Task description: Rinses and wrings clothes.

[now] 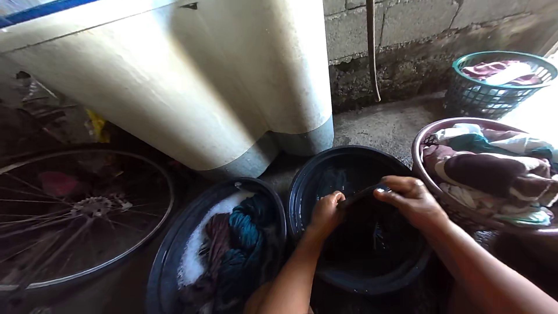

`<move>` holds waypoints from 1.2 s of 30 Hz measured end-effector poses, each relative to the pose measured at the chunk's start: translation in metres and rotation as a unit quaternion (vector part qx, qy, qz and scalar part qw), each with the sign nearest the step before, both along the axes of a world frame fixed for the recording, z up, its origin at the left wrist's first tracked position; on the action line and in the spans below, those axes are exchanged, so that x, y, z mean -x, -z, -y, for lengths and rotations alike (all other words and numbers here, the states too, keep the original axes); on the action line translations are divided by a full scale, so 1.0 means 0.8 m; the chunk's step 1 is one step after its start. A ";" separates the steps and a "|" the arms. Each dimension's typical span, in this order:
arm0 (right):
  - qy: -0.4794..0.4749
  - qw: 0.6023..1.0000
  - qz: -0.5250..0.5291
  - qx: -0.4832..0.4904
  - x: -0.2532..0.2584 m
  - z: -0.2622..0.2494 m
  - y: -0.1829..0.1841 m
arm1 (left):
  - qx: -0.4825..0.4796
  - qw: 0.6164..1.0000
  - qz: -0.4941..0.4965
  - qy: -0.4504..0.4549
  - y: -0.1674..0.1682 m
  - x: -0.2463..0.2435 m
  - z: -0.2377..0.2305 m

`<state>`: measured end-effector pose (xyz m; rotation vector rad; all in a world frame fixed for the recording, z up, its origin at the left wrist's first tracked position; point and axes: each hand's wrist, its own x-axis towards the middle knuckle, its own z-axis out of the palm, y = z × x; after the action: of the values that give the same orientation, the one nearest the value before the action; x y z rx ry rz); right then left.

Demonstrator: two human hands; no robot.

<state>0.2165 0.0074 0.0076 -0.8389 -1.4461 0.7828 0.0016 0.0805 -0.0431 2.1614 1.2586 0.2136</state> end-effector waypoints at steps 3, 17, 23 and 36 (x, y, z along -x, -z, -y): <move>0.023 0.988 -0.151 -0.018 -0.036 0.000 -0.008 | 0.037 0.998 -0.054 -0.012 -0.005 0.012 -0.013; -0.003 0.946 0.207 0.250 0.038 -0.008 0.052 | 0.008 0.945 0.324 0.047 -0.013 -0.012 0.017; 0.040 0.983 0.105 0.144 0.016 -0.002 0.019 | -0.042 0.959 0.275 0.053 -0.006 0.005 0.006; 0.179 0.954 0.031 0.239 -0.045 -0.013 0.026 | -0.045 0.942 0.329 -0.055 -0.007 0.024 -0.015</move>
<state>0.2527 0.0178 -0.0129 -1.4612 -1.1185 0.8431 -0.0180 0.0924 -0.0374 1.8452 0.9794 0.9683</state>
